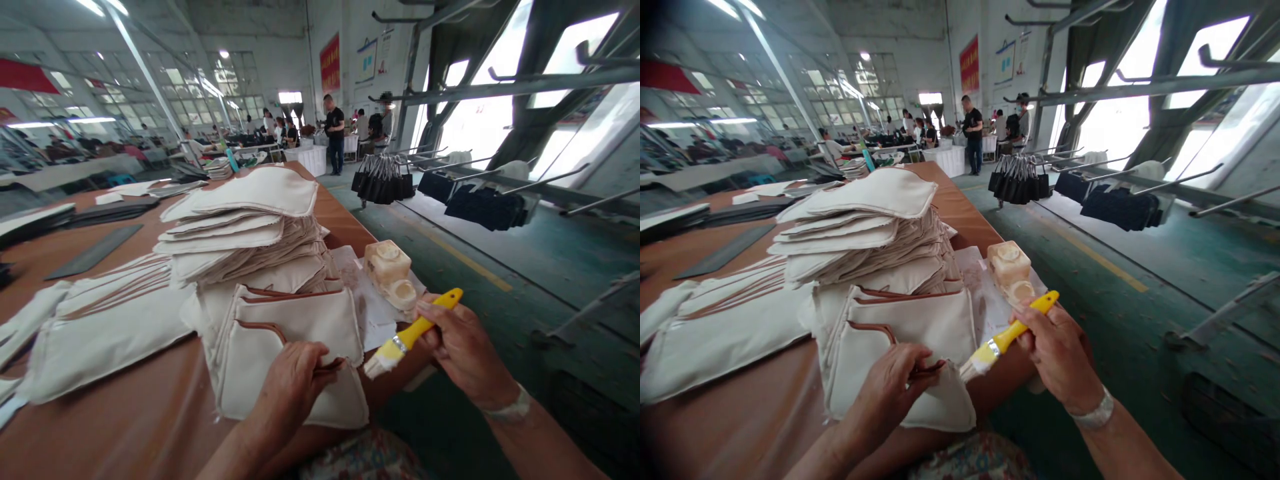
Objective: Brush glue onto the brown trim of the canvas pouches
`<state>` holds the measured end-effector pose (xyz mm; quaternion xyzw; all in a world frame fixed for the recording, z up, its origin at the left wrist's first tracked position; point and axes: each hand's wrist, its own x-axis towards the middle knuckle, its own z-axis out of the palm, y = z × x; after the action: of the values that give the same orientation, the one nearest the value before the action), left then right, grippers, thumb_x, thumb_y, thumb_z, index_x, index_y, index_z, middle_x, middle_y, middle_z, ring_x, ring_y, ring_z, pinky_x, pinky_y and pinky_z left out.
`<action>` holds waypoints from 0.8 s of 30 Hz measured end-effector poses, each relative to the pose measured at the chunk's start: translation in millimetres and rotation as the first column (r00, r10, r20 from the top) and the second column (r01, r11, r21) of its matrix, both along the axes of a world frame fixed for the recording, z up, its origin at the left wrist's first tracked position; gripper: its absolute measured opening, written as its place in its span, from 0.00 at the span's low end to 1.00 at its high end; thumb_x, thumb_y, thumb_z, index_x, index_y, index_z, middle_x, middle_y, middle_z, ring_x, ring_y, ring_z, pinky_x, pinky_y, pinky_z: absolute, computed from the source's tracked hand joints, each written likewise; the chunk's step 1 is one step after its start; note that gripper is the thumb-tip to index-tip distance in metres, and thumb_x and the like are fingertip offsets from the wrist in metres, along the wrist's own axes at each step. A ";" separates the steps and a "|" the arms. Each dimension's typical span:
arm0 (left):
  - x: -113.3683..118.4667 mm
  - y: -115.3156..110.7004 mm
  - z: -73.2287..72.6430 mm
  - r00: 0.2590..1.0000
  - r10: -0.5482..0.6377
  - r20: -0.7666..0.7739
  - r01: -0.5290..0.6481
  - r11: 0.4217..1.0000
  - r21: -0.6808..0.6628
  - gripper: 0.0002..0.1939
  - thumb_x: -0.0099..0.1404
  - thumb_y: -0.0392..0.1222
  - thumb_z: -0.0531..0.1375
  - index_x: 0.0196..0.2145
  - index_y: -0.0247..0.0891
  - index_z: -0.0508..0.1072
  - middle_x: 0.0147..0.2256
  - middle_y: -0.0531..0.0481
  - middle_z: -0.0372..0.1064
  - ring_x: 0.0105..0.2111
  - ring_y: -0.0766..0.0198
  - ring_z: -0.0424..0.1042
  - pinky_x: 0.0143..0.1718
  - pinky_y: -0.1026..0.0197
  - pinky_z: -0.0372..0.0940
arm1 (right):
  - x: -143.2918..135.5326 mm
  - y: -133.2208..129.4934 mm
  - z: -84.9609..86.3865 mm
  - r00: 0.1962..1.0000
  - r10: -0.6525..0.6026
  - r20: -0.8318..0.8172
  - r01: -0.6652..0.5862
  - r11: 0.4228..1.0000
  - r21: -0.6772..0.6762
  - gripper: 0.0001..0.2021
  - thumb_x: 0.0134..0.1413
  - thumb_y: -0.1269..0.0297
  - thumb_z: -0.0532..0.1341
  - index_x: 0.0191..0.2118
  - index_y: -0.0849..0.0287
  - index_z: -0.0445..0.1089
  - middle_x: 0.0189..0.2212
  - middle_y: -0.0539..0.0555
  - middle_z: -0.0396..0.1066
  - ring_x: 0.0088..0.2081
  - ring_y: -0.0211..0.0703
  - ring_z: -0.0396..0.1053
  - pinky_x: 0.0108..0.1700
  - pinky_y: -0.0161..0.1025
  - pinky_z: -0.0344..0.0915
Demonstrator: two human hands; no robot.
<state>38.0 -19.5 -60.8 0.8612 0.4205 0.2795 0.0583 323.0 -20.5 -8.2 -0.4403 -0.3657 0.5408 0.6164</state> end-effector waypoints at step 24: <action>-33.0 9.3 172.9 0.879 -0.458 0.134 0.444 0.682 -0.582 0.11 0.70 0.44 0.60 0.35 0.42 0.83 0.36 0.46 0.78 0.33 0.63 0.77 0.36 0.65 0.70 | 92.4 -46.3 16.9 0.630 -0.204 -0.750 0.304 0.953 -0.004 0.11 0.60 0.77 0.60 0.32 0.54 0.62 0.21 0.46 0.57 0.16 0.28 0.56 0.19 0.34 0.66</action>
<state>5.0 -10.2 112.1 0.8779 0.2622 0.1001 0.3880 415.3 -66.8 8.7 -0.1903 -0.0500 0.5565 0.8072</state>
